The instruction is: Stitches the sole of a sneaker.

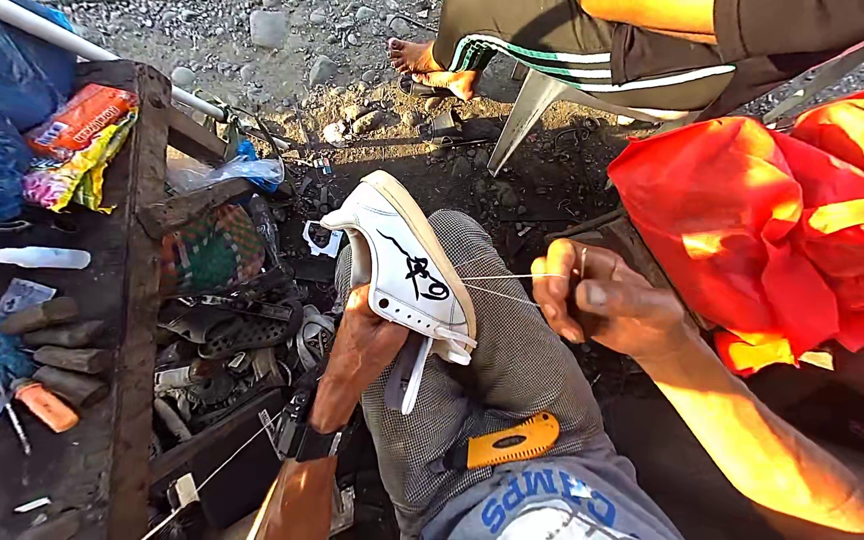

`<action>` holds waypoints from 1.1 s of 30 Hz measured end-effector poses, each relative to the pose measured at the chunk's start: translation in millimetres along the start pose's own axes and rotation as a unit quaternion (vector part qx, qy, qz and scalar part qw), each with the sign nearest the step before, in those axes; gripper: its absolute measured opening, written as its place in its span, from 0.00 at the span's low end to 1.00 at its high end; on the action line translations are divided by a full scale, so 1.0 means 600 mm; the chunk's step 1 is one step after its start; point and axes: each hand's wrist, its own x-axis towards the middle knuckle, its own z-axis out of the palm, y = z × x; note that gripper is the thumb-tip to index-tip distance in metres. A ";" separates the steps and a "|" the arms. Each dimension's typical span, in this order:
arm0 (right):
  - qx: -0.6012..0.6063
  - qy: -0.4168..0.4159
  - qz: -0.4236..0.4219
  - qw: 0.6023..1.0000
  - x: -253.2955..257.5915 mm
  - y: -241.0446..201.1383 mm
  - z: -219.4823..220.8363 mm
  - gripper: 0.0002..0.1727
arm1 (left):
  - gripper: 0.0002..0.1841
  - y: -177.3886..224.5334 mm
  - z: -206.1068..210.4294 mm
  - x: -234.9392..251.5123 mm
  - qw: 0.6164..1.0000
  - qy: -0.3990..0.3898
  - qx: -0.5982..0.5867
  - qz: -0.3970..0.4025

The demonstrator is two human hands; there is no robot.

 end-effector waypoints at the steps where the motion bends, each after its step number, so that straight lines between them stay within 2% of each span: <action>1: -0.074 -0.001 0.013 0.997 0.002 -0.005 0.001 0.10 | 0.06 0.000 -0.001 -0.001 1.000 0.008 0.004 0.006; 3: -0.255 0.017 0.029 0.966 0.004 -0.015 0.000 0.14 | 0.04 -0.001 -0.006 -0.007 0.999 0.027 0.035 0.005; 4: -0.305 0.037 0.036 0.951 0.008 -0.015 -0.001 0.11 | 0.04 -0.003 -0.009 -0.011 0.998 0.037 0.053 0.002; 6: -0.350 0.092 0.045 0.931 0.020 -0.005 -0.002 0.03 | 0.05 -0.005 -0.011 -0.023 0.994 0.055 0.092 0.000; 8: -0.419 0.112 0.020 0.901 0.031 0.012 -0.002 0.06 | 0.06 -0.008 -0.014 -0.037 0.991 0.066 0.116 0.005; 9: -0.477 0.113 -0.006 0.872 0.036 0.024 0.001 0.09 | 0.06 -0.008 -0.015 -0.042 0.990 0.070 0.123 0.007; 11: -0.602 0.111 -0.053 0.789 0.046 0.053 0.016 0.16 | 0.06 -0.008 -0.015 -0.052 0.988 0.081 0.135 0.002; 12: -0.624 0.106 -0.052 0.772 0.051 0.064 0.023 0.17 | 0.06 -0.009 -0.015 -0.056 0.987 0.087 0.137 -0.001; 13: -0.614 0.097 -0.033 0.783 0.056 0.072 0.027 0.18 | 0.06 -0.011 -0.018 -0.060 0.986 0.095 0.139 -0.004; 16: -0.411 0.052 0.032 0.910 0.051 0.071 0.014 0.13 | 0.10 -0.022 -0.047 -0.083 0.977 0.126 0.172 -0.022; 17: -0.340 0.037 0.038 0.939 0.041 0.062 0.004 0.12 | 0.12 -0.032 -0.067 -0.095 0.970 0.140 0.194 -0.042; 18: -0.303 0.024 0.045 0.952 0.025 0.051 -0.009 0.12 | 0.13 -0.048 -0.089 -0.108 0.960 0.157 0.221 -0.070; 21: -0.337 0.010 0.084 0.938 -0.038 0.022 -0.060 0.14 | 0.14 -0.110 -0.153 -0.143 0.919 0.165 0.301 -0.193; 23: -0.397 0.028 0.134 0.907 -0.085 0.018 -0.096 0.15 | 0.16 -0.110 -0.168 -0.146 0.901 0.093 0.330 -0.267; 24: -0.424 0.040 0.167 0.889 -0.106 0.023 -0.114 0.15 | 0.18 -0.090 -0.159 -0.137 0.903 0.065 0.335 -0.260; 25: -0.442 0.053 0.207 0.871 -0.125 0.030 -0.130 0.15 | 0.17 -0.063 -0.138 -0.126 0.915 0.069 0.335 -0.212; 27: -0.457 0.084 0.298 0.834 -0.158 0.046 -0.150 0.14 | 0.13 -0.008 -0.083 -0.096 0.943 0.127 0.296 -0.085; 28: -0.461 0.098 0.337 0.815 -0.172 0.055 -0.156 0.13 | 0.11 0.013 -0.058 -0.080 0.963 0.146 0.224 -0.041; 30: -0.485 0.120 0.401 0.768 -0.193 0.078 -0.171 0.13 | 0.08 0.034 -0.023 -0.051 0.990 0.129 0.036 -0.043; 32: -0.524 0.131 0.449 0.712 -0.199 0.090 -0.176 0.14 | 0.07 0.021 -0.011 -0.028 0.989 0.058 -0.113 -0.079; 33: -0.536 0.137 0.457 0.697 -0.194 0.088 -0.170 0.17 | 0.07 0.008 -0.011 -0.020 0.984 0.010 -0.157 -0.079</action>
